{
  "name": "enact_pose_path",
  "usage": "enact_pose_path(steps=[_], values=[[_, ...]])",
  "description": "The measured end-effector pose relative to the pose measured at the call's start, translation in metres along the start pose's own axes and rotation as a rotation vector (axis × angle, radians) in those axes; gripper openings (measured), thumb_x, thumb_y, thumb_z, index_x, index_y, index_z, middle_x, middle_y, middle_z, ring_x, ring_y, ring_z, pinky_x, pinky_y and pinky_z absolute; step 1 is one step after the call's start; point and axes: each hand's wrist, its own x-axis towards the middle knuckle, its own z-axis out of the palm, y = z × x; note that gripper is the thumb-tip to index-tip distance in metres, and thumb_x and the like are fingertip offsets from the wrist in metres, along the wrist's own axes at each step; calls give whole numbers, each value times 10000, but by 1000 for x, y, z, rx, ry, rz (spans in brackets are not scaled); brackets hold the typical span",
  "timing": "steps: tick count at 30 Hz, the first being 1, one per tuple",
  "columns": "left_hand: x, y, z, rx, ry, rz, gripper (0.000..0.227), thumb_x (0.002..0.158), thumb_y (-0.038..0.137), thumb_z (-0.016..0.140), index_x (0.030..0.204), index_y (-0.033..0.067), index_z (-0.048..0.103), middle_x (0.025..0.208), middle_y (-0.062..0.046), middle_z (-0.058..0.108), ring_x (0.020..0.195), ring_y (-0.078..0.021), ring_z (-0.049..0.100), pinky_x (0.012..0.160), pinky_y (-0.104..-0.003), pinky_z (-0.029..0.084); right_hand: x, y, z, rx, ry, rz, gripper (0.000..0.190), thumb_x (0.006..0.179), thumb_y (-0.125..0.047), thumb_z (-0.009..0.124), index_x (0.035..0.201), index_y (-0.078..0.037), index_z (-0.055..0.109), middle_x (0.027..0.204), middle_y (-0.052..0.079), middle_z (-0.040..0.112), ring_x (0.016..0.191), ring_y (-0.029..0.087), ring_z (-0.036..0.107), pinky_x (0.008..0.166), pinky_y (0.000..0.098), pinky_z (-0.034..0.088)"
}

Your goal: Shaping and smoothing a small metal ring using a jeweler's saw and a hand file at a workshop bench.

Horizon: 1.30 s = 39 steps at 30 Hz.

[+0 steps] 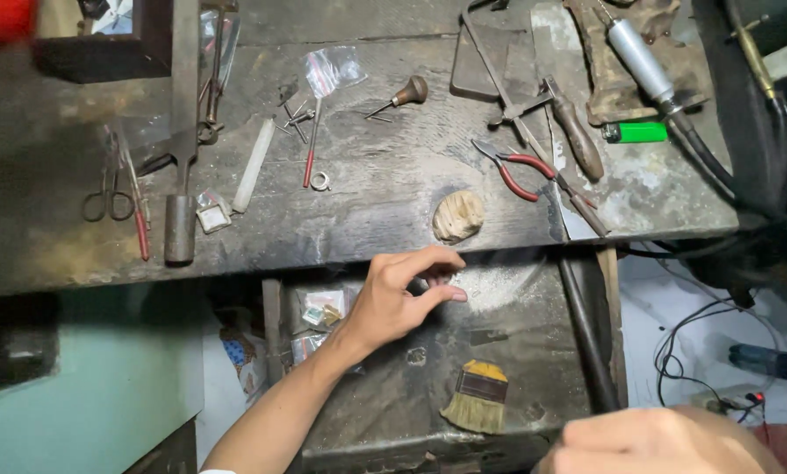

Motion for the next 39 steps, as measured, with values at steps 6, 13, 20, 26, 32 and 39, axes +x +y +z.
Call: enact_pose_path(steps=[6,13,20,26,32,39], values=[[4,6,-7,16,38,54,145,852,119,813,987,115,761,950,-80,779,798,-290,767,729,-365,603,-13,23,3,123,211,489,153,817,-68,743,942,-134,800,828,-31,797,690,238,765,674,309,617],[2,1,-4,43,52,56,211,819,177,857,985,97,755,911,-106,771,741,-289,751,681,-388,598,6,63,43,67,358,665,214,890,-66,798,1101,-94,783,844,53,785,803,289,755,720,365,574],[-15,-29,17,85,-56,57,154,827,67,757,896,-52,689,801,-286,692,626,-472,655,540,-492,548,158,90,118,204,331,439,214,934,1,625,1137,68,641,912,249,725,856,460,731,702,511,598],[-36,-83,30,234,-170,-77,222,754,34,701,925,-102,661,809,-354,669,667,-544,655,511,-589,532,245,131,187,259,73,845,542,712,32,782,1156,160,499,956,353,694,907,593,701,757,654,584],[-33,-69,31,220,-148,4,288,829,171,621,1011,-45,681,844,-269,670,712,-477,677,537,-535,538,268,144,190,498,127,1111,523,733,-139,776,1141,127,584,1062,313,693,1042,563,682,837,629,585],[-15,-42,33,241,52,-60,191,964,291,702,994,116,769,860,-68,766,875,-307,760,756,-388,617,206,86,105,626,64,1005,448,729,-243,728,1107,-2,728,816,157,738,961,405,753,834,545,576]])
